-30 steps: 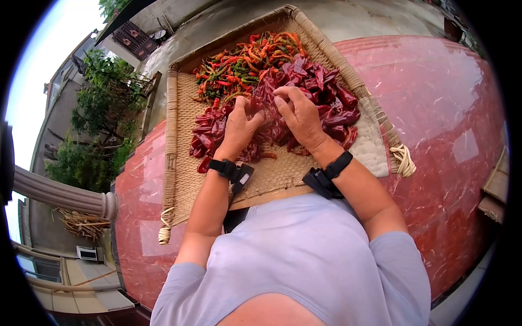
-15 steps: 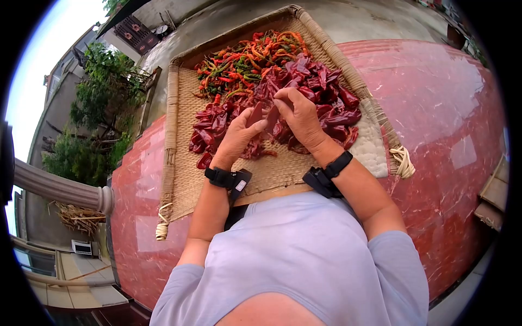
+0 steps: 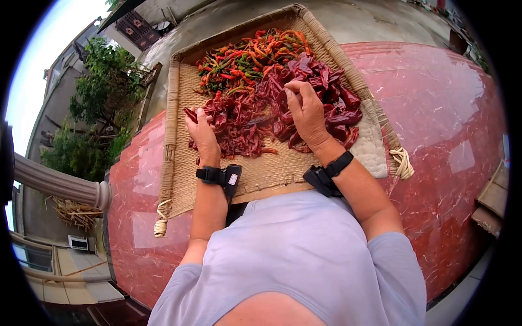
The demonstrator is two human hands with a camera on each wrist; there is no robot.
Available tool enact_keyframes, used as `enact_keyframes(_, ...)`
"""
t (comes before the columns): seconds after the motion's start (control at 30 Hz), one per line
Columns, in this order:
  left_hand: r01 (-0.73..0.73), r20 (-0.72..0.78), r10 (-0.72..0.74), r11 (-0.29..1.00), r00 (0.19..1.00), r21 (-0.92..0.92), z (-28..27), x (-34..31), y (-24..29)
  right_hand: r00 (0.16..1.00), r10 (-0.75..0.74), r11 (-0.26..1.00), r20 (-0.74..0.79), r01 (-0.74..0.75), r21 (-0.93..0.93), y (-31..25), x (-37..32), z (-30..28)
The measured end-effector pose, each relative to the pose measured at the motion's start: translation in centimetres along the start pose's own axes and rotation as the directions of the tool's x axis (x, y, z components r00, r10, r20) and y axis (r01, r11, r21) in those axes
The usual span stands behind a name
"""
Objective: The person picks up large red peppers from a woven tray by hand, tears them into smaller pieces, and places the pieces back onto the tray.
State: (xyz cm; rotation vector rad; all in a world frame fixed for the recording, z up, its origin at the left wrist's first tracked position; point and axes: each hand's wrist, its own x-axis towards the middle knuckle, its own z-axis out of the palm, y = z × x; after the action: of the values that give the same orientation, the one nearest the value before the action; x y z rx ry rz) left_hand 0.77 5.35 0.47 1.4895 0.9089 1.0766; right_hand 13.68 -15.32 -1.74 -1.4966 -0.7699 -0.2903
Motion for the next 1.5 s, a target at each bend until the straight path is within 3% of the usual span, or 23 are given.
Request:
enact_keyframes(0.2, -0.202, -0.087, 0.244, 0.919, 0.966, 0.340, -0.7, 0.3, -0.1, 1.000, -0.009, 1.000, -0.012, 0.009, -0.004, 0.3, 0.0, -0.1)
enact_keyframes(0.3, -0.157, -0.219, 0.385, 0.739, 0.896, 0.656, -0.2, -0.5, 0.4, 0.999, -0.041, 0.999, -0.031, 0.040, -0.032, 0.2, 0.0, -0.1)
enact_keyframes(0.37, -0.299, -0.027, 0.450, 0.635, 0.893, 0.713, -0.4, -0.1, -0.4, 0.998, -0.051, 0.996, -0.048, 0.047, -0.074, -0.3, 0.0, -0.3)
enact_keyframes(0.4, -0.369, 0.072, 0.472, 0.578, 0.879, 0.728, -0.6, 0.0, -0.7, 0.984, -0.158, 0.972, -0.080, 0.140, -0.191, -0.2, 0.3, -0.4)
enact_keyframes(0.43, -0.501, 0.192, 0.495, 0.625, 0.848, 0.599, -0.4, -0.6, -0.4, 0.959, -0.266, 0.925, -0.098, 0.225, -0.307, 0.1, 0.7, -0.7)
enact_keyframes(0.47, -0.560, 0.372, 0.420, 0.658, 0.828, 0.504, -0.3, 0.1, -1.4, 0.923, -0.372, 0.856, -0.102, 0.299, -0.421, 0.2, 1.0, -0.9)
enact_keyframes(0.53, -0.709, 0.611, 0.384, 0.520, 0.692, 0.476, 0.1, -0.5, -2.1, 0.938, -0.332, 0.818, -0.102, 0.233, -0.525, -0.4, 0.8, -1.0)
enact_keyframes(0.6, -0.753, 0.735, 0.202, 0.314, 0.648, 0.578, 0.3, -1.0, -2.6, 0.942, -0.329, 0.731, -0.064, 0.211, -0.648, -0.8, 0.6, -0.8)
enact_keyframes(0.67, -0.673, 0.664, 0.134, 0.248, 0.736, 0.696, 0.5, -1.3, -2.6, 0.937, -0.350, 0.588, 0.019, 0.235, -0.774, -0.7, 0.5, -0.3)
enact_keyframes(0.77, -0.517, 0.488, 0.200, 0.132, 0.849, 0.845, 0.3, -1.2, -2.5, 0.937, -0.295, 0.554, 0.190, 0.329, -0.765, 0.3, 0.2, -0.1)
enact_keyframes(0.83, -0.536, 0.469, 0.299, 0.207, 0.831, 0.818, 0.0, -1.1, -2.4, 0.922, -0.270, 0.545, 0.277, 0.383, -0.746, 0.6, 0.1, -0.1)
enact_keyframes(0.97, -0.612, 0.487, 0.371, 0.474, 0.791, 0.633, 0.3, -1.9, -0.8, 0.927, -0.285, 0.565, 0.244, 0.368, -0.738, 0.8, 0.1, 0.1)
enact_keyframes(1.03, -0.546, 0.478, 0.316, 0.683, 0.819, 0.485, 0.7, -2.0, -0.5, 0.910, -0.351, 0.559, 0.220, 0.392, -0.731, 1.3, 0.3, -0.1)
enact_keyframes(1.1, -0.449, 0.466, 0.282, 0.841, 0.839, 0.301, 1.0, -2.3, -0.6, 0.935, -0.304, 0.625, 0.184, 0.341, -0.702, 1.8, 0.5, -0.2)
enact_keyframes(1.13, -0.445, 0.488, 0.280, 0.856, 0.827, 0.263, 0.9, -2.2, -0.6, 0.945, -0.279, 0.656, 0.167, 0.315, -0.686, 1.9, 0.6, -0.1)
enact_keyframes(1.17, -0.438, 0.509, 0.278, 0.871, 0.815, 0.224, 0.9, -2.2, -0.6, 0.903, -0.400, 0.622, 0.158, 0.394, -0.676, 1.8, 0.7, -0.4)
enact_keyframes(1.23, -0.401, 0.566, 0.264, 0.907, 0.781, 0.130, 1.0, -2.1, -0.8, 0.920, -0.390, 0.869, 0.044, 0.383, -0.314, -0.3, 1.0, -0.2)
enact_keyframes(1.3, -0.331, 0.636, 0.243, 0.943, 0.733, 0.022, 1.2, -2.3, -0.6, 0.966, -0.256, 0.967, 0.025, 0.256, 0.001, -0.9, 0.4, 0.0)
enact_keyframes(1.4, -0.053, 0.731, 0.094, 0.995, 0.676, -0.079, 1.2, -3.8, 1.3, 0.991, 0.034, 0.990, 0.126, -0.050, 0.131, -1.2, 0.3, 0.0)
enact_keyframes(1.5, 0.016, 0.815, 0.059, 0.996, 0.576, -0.083, 1.5, -3.6, 0.4, 0.971, 0.063, 0.920, 0.231, -0.147, 0.363, -1.4, 0.2, 0.3)
